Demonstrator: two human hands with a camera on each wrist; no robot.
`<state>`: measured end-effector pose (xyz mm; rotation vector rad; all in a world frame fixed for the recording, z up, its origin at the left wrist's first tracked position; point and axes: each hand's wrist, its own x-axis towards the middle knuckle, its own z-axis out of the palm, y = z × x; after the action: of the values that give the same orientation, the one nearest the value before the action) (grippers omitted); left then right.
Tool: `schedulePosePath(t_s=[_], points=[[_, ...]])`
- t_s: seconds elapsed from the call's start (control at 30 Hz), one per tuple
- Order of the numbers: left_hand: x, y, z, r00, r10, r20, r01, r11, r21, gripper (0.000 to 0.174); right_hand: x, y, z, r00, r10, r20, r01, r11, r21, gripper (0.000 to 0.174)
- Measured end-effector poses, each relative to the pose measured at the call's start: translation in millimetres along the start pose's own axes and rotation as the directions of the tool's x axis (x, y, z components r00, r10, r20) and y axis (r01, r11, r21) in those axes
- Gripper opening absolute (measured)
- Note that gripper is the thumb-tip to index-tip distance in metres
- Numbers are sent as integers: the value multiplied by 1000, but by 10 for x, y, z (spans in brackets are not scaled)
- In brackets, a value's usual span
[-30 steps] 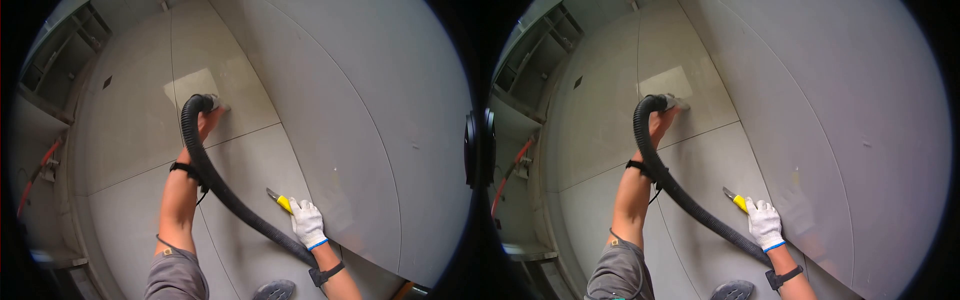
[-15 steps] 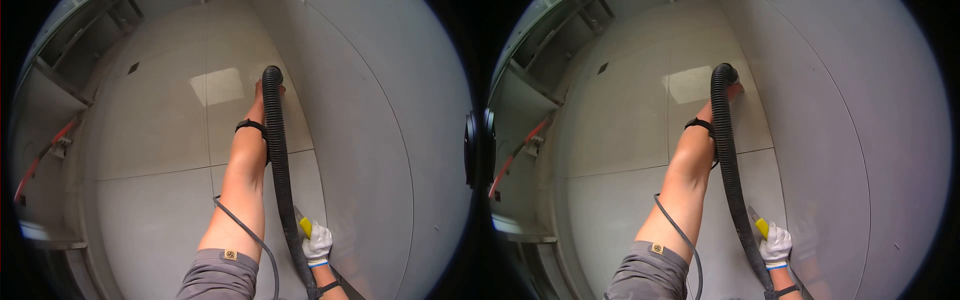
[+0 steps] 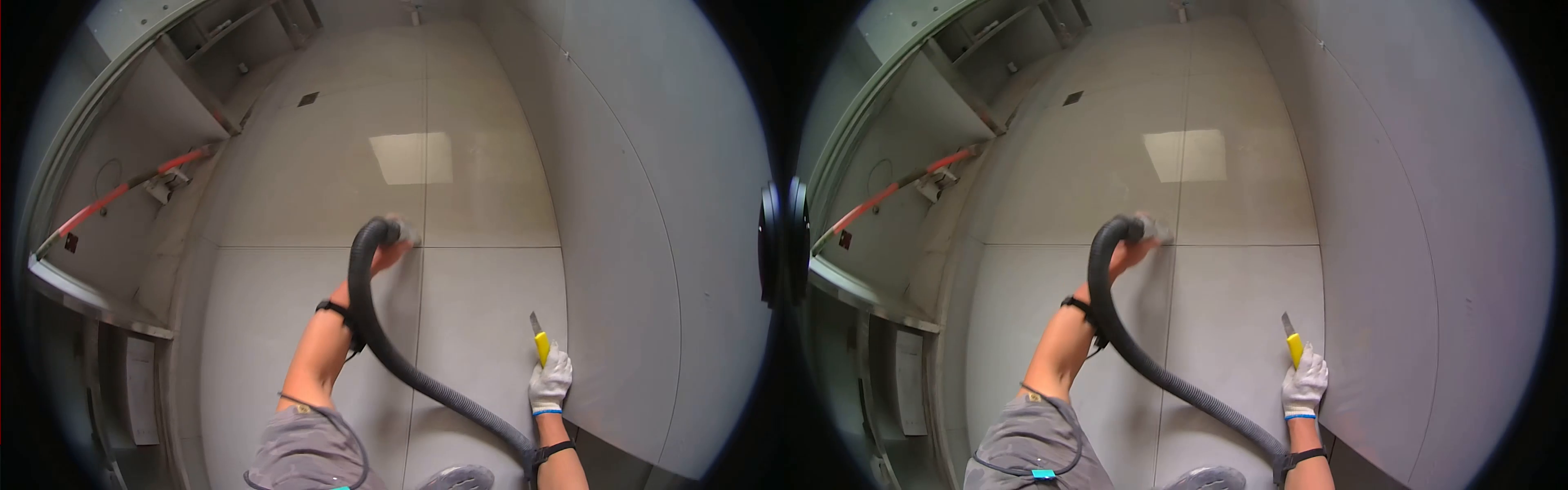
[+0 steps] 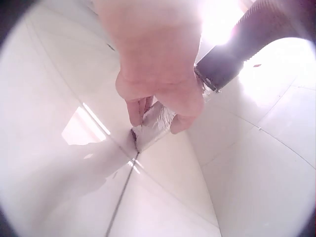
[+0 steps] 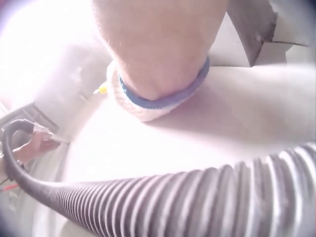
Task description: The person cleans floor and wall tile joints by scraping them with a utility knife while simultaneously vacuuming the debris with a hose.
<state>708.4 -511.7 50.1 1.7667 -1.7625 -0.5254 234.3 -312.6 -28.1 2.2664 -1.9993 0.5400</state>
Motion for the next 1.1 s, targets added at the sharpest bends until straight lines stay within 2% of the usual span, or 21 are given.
schedulePosePath(t_s=[0.07,0.13,0.2,0.27,0.33,0.37,0.4,0.43,0.47,0.5,0.53,0.6,0.7,0.8,0.87,0.9,0.93,0.97,1.0,1.07,1.1], points=[[-592,-171,-73,1000,-27,-7,25,985,-168,54,-3,14,-5,999,28,42,-28,1000,-1,71],[-1155,-191,-168,998,-63,-18,59,980,-192,56,-108,23,-48,979,77,187,-83,996,23,69],[-1493,65,-384,979,-203,8,202,968,-148,59,-100,8,-360,943,20,333,-70,987,141,66],[-1559,18,-504,972,-230,-38,222,963,-155,60,-161,49,-572,933,-2,360,-68,981,181,60],[-1627,-187,-520,928,-364,-82,352,926,-133,54,-490,246,-643,945,7,326,-80,974,212,56],[-1499,-295,-625,956,-225,-187,178,955,-238,47,-551,288,-797,941,31,336,-100,976,191,54],[-1450,-409,-719,920,-307,-242,252,939,-232,39,-621,335,-907,939,56,339,-121,977,173,52],[-1302,-533,-852,900,-384,-207,256,849,-462,36,-607,405,-1053,929,51,366,-114,982,154,51],[-1180,-936,-820,863,-325,-387,132,884,-449,33,-606,501,-1160,908,85,410,-148,981,126,52],[-1065,-982,-949,788,-326,-523,85,898,-432,24,-575,563,-1285,895,72,440,-134,985,112,53],[-1027,-1250,-1014,760,-392,-518,173,891,-420,21,-652,620,-1342,884,68,463,-127,987,97,54],[-843,-1425,-1220,677,-388,-626,231,919,-319,24,-607,679,-1510,861,63,505,-106,993,57,56],[-527,-1911,-1369,727,-319,-609,195,945,-263,30,-527,619,-1644,862,52,504,-94,994,60,56],[-166,-2103,-1374,746,-347,-569,271,938,-217,41,-419,402,-1635,873,37,486,-78,995,66,54],[103,-2278,-1335,718,-337,-609,257,941,-218,39,-275,138,-1699,889,-41,456,32,999,29,31],[198,-2333,-1368,745,-308,-591,231,951,-204,37,-238,115,-1702,886,-39,461,31,999,25,31],[291,-2382,-1388,772,-277,-571,204,960,-190,35,-202,96,-1705,800,66,597,-78,997,-6,43],[386,-2419,-1399,762,-293,-578,219,956,-196,33,-176,78,-1700,683,164,711,-182,982,-51,56],[494,-2438,-1421,767,-291,-571,218,956,-194,33,-153,88,-1708,680,171,713,-190,980,-53,56],[686,-2617,-1487,805,-336,-489,307,941,-140,34,-178,86,-1669,717,84,692,-86,996,-32,54],[770,-2699,-1480,810,-331,-485,305,943,-134,34,-235,65,-1648,725,104,681,-115,993,-29,54]])
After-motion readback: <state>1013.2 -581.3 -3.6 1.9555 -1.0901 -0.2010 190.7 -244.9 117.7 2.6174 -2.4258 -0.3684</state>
